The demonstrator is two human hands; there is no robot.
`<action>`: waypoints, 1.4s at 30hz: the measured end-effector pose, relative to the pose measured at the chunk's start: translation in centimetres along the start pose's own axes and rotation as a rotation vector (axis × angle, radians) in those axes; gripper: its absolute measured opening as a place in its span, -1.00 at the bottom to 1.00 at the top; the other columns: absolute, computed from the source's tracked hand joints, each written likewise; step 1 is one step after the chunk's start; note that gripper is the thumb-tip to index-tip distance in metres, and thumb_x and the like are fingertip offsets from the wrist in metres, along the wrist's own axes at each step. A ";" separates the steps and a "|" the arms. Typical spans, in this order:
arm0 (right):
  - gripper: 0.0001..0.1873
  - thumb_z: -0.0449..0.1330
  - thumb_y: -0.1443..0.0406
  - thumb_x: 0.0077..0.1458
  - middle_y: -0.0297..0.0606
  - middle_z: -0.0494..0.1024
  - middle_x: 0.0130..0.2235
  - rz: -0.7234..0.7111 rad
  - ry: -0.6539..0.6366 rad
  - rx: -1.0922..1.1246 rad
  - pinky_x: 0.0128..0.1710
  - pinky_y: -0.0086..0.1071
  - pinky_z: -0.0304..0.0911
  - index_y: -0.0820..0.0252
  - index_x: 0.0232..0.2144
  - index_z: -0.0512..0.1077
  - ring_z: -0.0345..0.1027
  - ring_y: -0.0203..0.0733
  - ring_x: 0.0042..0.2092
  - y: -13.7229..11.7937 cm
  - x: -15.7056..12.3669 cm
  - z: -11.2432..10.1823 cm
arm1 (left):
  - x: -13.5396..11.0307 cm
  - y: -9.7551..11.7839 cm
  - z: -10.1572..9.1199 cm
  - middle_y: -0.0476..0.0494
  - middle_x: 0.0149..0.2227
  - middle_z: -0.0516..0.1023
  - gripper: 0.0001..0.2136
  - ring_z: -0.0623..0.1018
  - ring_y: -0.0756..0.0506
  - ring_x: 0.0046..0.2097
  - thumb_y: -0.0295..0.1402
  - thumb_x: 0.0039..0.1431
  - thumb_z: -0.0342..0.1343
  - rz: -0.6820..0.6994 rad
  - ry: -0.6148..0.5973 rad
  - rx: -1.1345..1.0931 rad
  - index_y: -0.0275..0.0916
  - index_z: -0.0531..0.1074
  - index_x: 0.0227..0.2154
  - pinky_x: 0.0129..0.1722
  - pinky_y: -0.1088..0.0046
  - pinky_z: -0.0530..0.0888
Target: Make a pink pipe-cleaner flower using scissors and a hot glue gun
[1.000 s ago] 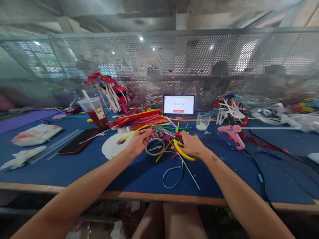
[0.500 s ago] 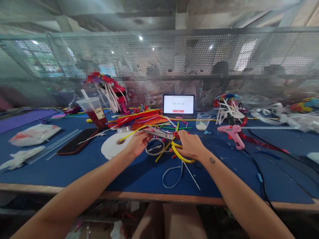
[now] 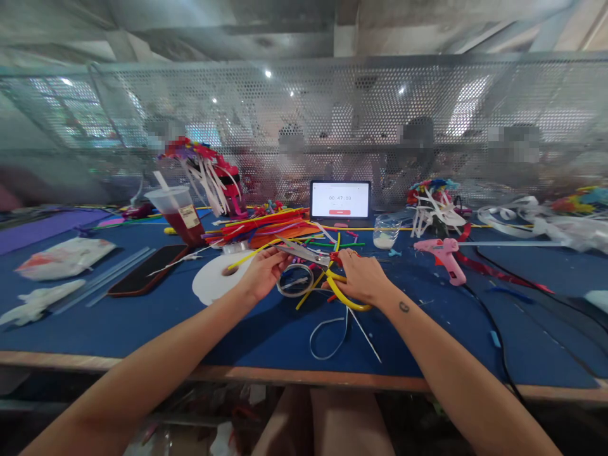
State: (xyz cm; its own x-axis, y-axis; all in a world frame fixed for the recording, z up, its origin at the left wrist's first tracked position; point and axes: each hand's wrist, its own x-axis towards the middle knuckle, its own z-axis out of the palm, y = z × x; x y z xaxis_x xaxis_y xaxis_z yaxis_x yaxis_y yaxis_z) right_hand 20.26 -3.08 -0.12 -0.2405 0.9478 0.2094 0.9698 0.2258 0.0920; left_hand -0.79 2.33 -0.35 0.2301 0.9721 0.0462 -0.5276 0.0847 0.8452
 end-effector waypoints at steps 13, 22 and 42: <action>-0.44 -0.07 -0.11 0.07 -0.03 0.45 -0.17 0.014 0.065 -0.019 -0.49 -0.35 0.00 0.26 -0.17 0.22 0.41 -0.02 -0.30 0.0 -0.1 0.2 | 0.0 -0.1 -0.1 -0.05 -0.53 0.54 -0.92 0.49 0.06 -0.49 -0.59 -0.21 0.23 0.011 0.003 0.006 -0.33 0.49 -0.58 -0.35 0.55 0.47; -0.42 -0.08 -0.10 0.08 0.00 0.44 -0.17 0.001 0.079 -0.033 -0.47 -0.33 0.04 0.30 -0.14 0.22 0.40 0.02 -0.24 0.0 -0.1 0.1 | 0.1 -0.3 -0.2 -0.07 -0.51 0.56 -0.93 0.52 0.04 -0.46 -0.57 -0.20 0.23 0.016 -0.019 0.024 -0.33 0.49 -0.57 -0.32 0.54 0.47; -0.40 -0.18 -0.10 0.16 -0.02 0.50 -0.20 -0.019 -0.025 -0.044 -0.39 -0.32 0.12 0.29 -0.12 0.26 0.44 0.03 -0.24 0.0 0.0 -0.4 | 0.1 -0.4 -0.4 -0.05 -0.49 0.56 -0.81 0.52 0.07 -0.44 -0.50 -0.33 0.35 0.021 -0.069 0.010 -0.35 0.51 -0.54 -0.34 0.59 0.49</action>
State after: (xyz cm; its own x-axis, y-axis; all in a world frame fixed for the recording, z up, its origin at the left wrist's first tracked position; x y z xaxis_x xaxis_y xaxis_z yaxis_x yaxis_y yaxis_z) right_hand 20.20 -3.15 0.24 -0.2572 0.9489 0.1829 0.9623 0.2342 0.1382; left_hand -0.85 2.45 -0.88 0.2746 0.9563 0.1006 -0.5248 0.0615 0.8490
